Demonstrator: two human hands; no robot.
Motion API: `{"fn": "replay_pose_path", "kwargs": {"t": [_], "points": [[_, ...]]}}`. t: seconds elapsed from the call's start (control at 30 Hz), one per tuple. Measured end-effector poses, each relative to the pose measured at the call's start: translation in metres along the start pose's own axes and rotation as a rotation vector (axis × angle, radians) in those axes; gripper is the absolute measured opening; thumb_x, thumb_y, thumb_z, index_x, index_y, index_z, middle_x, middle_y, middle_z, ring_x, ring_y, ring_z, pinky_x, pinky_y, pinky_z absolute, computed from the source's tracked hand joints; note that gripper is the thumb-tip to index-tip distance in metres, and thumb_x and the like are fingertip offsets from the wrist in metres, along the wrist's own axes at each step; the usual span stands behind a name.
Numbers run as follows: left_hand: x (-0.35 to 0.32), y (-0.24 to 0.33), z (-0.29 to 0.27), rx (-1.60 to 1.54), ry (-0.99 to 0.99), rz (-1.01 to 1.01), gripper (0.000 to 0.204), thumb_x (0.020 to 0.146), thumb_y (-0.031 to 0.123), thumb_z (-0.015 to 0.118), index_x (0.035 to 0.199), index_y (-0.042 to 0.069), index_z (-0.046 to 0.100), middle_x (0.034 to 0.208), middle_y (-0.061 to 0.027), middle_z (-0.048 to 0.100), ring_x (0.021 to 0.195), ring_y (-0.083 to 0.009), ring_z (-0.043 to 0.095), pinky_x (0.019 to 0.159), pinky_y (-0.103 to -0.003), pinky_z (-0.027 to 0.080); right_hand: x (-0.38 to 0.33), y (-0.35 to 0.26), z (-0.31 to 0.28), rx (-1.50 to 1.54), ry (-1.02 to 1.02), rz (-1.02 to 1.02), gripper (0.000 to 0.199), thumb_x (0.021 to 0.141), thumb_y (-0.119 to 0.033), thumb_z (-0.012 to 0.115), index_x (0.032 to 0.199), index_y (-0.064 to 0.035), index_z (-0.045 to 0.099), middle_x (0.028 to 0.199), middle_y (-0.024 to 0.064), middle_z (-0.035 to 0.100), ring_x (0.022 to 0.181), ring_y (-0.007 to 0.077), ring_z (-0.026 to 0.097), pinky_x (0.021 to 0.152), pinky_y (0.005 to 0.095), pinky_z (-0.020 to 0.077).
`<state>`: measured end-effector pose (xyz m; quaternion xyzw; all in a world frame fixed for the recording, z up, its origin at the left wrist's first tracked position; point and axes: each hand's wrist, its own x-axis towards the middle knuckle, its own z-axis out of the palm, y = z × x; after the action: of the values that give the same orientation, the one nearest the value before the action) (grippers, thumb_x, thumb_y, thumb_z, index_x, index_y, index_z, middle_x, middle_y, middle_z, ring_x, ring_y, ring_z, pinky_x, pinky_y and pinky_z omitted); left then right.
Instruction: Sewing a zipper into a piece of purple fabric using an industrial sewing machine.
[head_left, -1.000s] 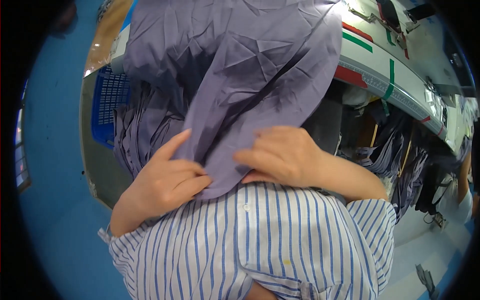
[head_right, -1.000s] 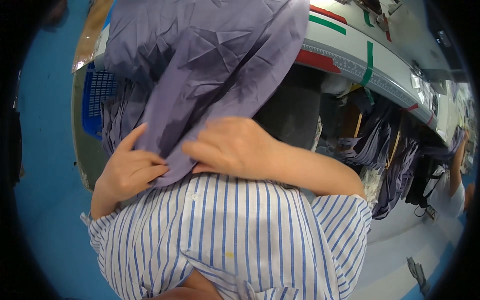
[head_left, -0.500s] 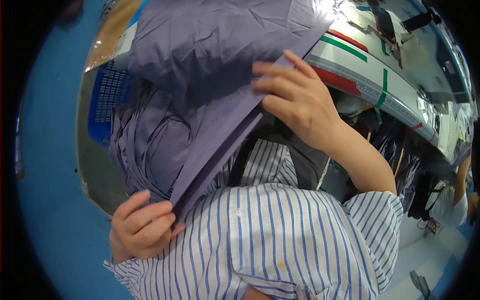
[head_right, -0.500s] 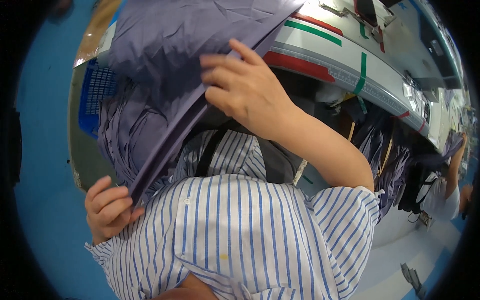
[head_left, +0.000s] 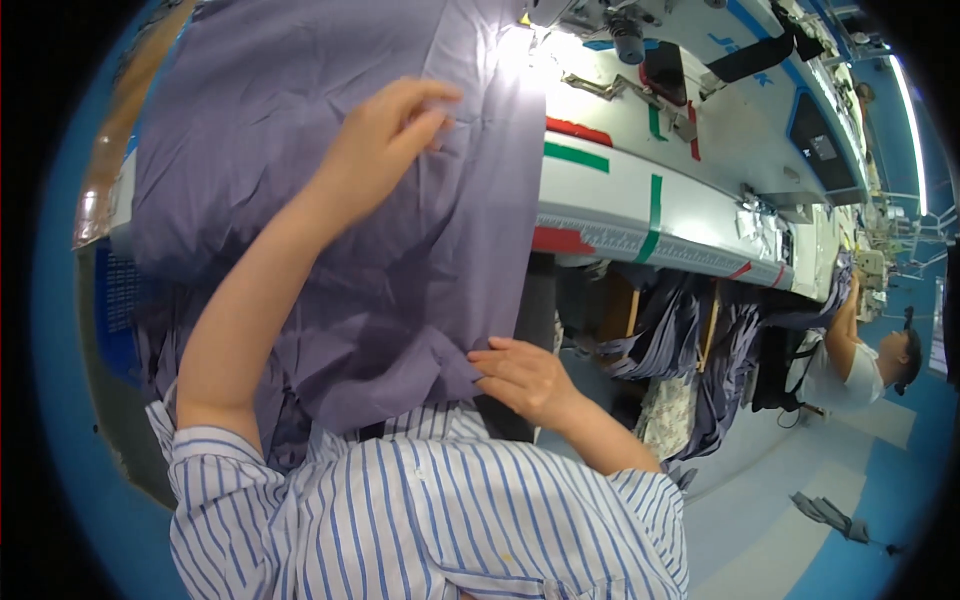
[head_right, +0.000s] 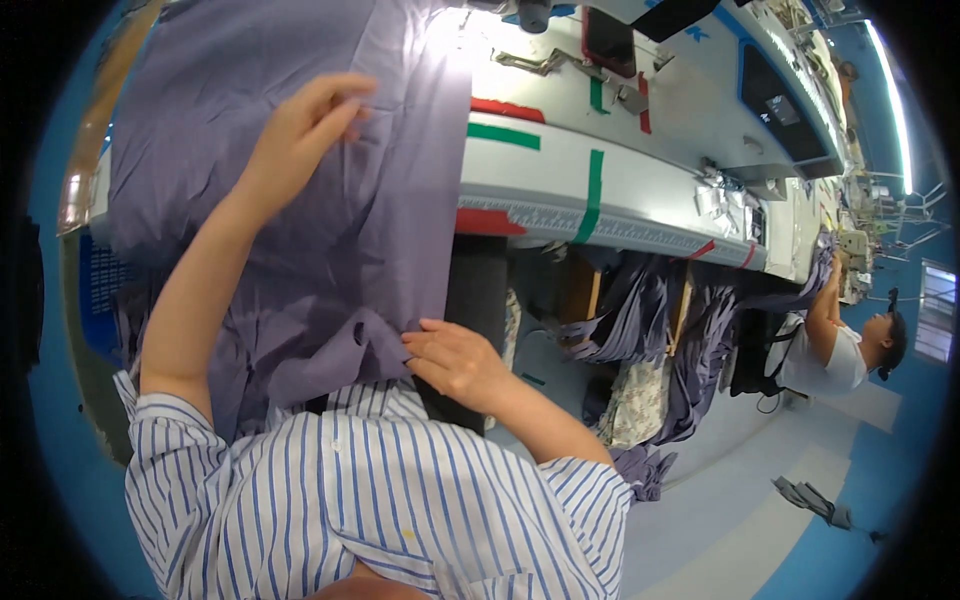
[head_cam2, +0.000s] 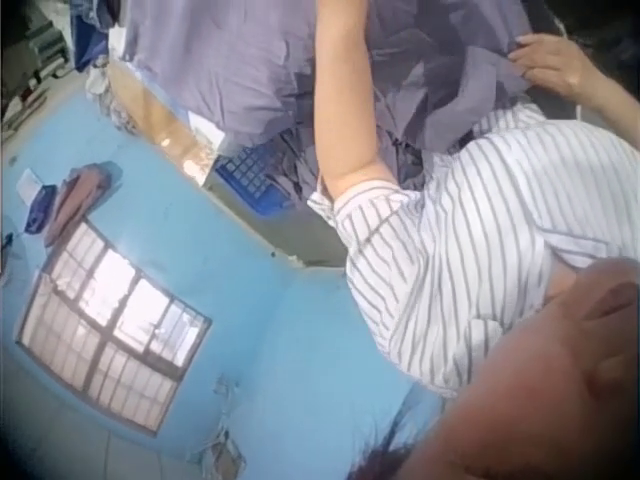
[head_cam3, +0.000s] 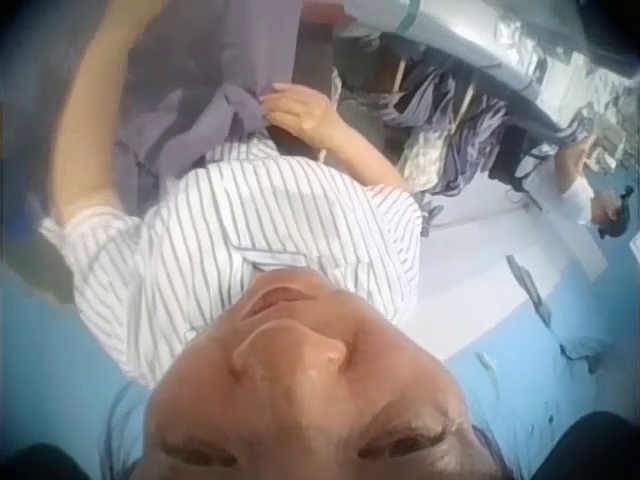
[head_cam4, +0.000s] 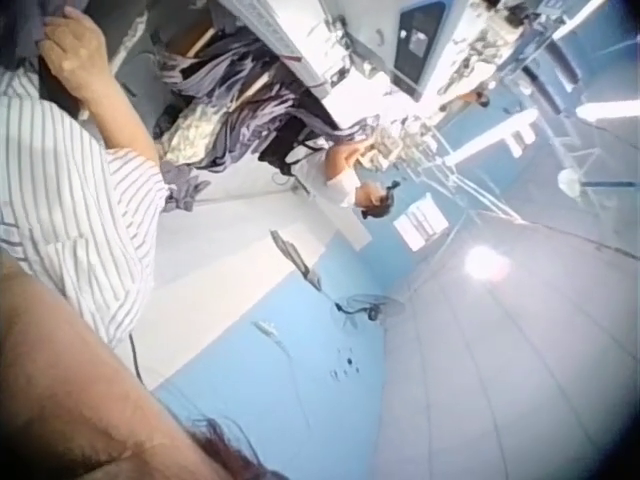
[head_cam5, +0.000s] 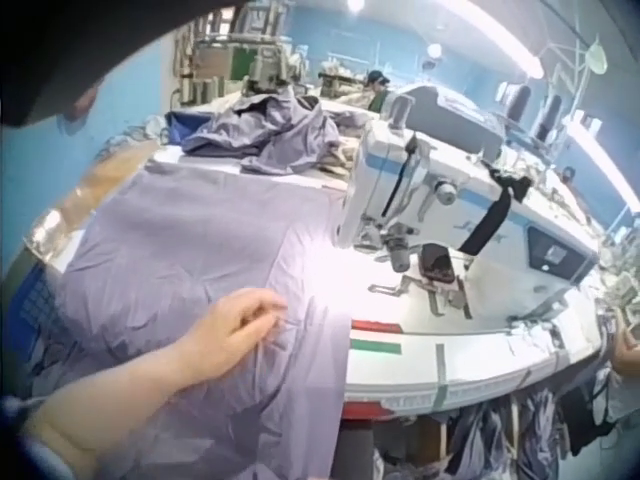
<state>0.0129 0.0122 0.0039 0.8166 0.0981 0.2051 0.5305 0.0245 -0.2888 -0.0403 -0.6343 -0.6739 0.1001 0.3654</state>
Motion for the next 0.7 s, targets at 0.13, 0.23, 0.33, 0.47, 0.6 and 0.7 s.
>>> {"fn": "replay_pose_path", "kwargs": {"t": [0.13, 0.23, 0.33, 0.47, 0.6, 0.7], "points": [[0.110, -0.049, 0.017, 0.098, -0.055, -0.166, 0.035, 0.096, 0.016, 0.055, 0.129, 0.003, 0.054, 0.117, -0.0118, 0.060, 0.104, -0.0178, 0.059, 0.091, -0.030, 0.046, 0.005, 0.015, -0.006, 0.027, -0.001, 0.006, 0.015, 0.068, -0.004, 0.069, 0.082, 0.0010, 0.067, 0.094, 0.0133, 0.068, 0.094, 0.0266, 0.068, 0.091, 0.0404, 0.0538], [0.146, -0.064, 0.022, 0.296, 0.286, 0.226, 0.026, 0.085, 0.026, 0.066, 0.098, 0.004, 0.064, 0.116, -0.0199, 0.061, 0.106, -0.0348, 0.061, 0.086, -0.041, 0.049, 0.013, 0.027, -0.010, 0.052, 0.004, 0.023, 0.015, 0.070, -0.005, 0.069, 0.082, 0.0012, 0.067, 0.096, 0.0135, 0.068, 0.097, 0.0264, 0.067, 0.093, 0.0402, 0.0529], [0.161, -0.068, 0.018, 0.374, 0.261, 0.123, 0.022, 0.084, 0.024, 0.066, 0.093, 0.003, 0.063, 0.115, -0.0193, 0.062, 0.103, -0.0350, 0.063, 0.085, -0.041, 0.049, 0.022, 0.035, -0.015, 0.096, -0.018, -0.024, 0.015, 0.070, -0.006, 0.068, 0.083, 0.0012, 0.067, 0.097, 0.0142, 0.068, 0.098, 0.0267, 0.067, 0.093, 0.0402, 0.0528], [0.178, -0.070, 0.014, 0.243, 0.347, 0.249, 0.029, 0.081, 0.025, 0.069, 0.101, 0.005, 0.067, 0.114, -0.0173, 0.064, 0.092, -0.0308, 0.067, 0.079, -0.038, 0.052, 0.034, 0.048, -0.022, 0.085, -0.042, -0.071, 0.017, 0.069, -0.007, 0.067, 0.084, 0.0018, 0.067, 0.098, 0.0160, 0.068, 0.101, 0.0273, 0.066, 0.093, 0.0405, 0.0534], [0.189, -0.065, 0.005, 0.491, 0.228, 0.099, 0.032, 0.075, 0.029, 0.074, 0.098, 0.007, 0.070, 0.105, -0.0144, 0.068, 0.087, -0.0286, 0.068, 0.074, -0.036, 0.053, 0.042, 0.053, -0.029, 0.124, -0.055, -0.098, 0.017, 0.068, -0.007, 0.067, 0.082, 0.0022, 0.066, 0.101, 0.0176, 0.067, 0.102, 0.0281, 0.066, 0.094, 0.0413, 0.0533], [0.194, -0.059, 0.001, 0.572, 0.224, 0.090, 0.028, 0.073, 0.030, 0.075, 0.090, 0.007, 0.071, 0.091, -0.0120, 0.071, 0.081, -0.0280, 0.069, 0.070, -0.036, 0.053, 0.049, 0.055, -0.032, 0.141, -0.033, -0.091, 0.015, 0.069, -0.006, 0.068, 0.082, 0.0021, 0.066, 0.102, 0.0181, 0.067, 0.102, 0.0284, 0.066, 0.094, 0.0419, 0.0533]]}}
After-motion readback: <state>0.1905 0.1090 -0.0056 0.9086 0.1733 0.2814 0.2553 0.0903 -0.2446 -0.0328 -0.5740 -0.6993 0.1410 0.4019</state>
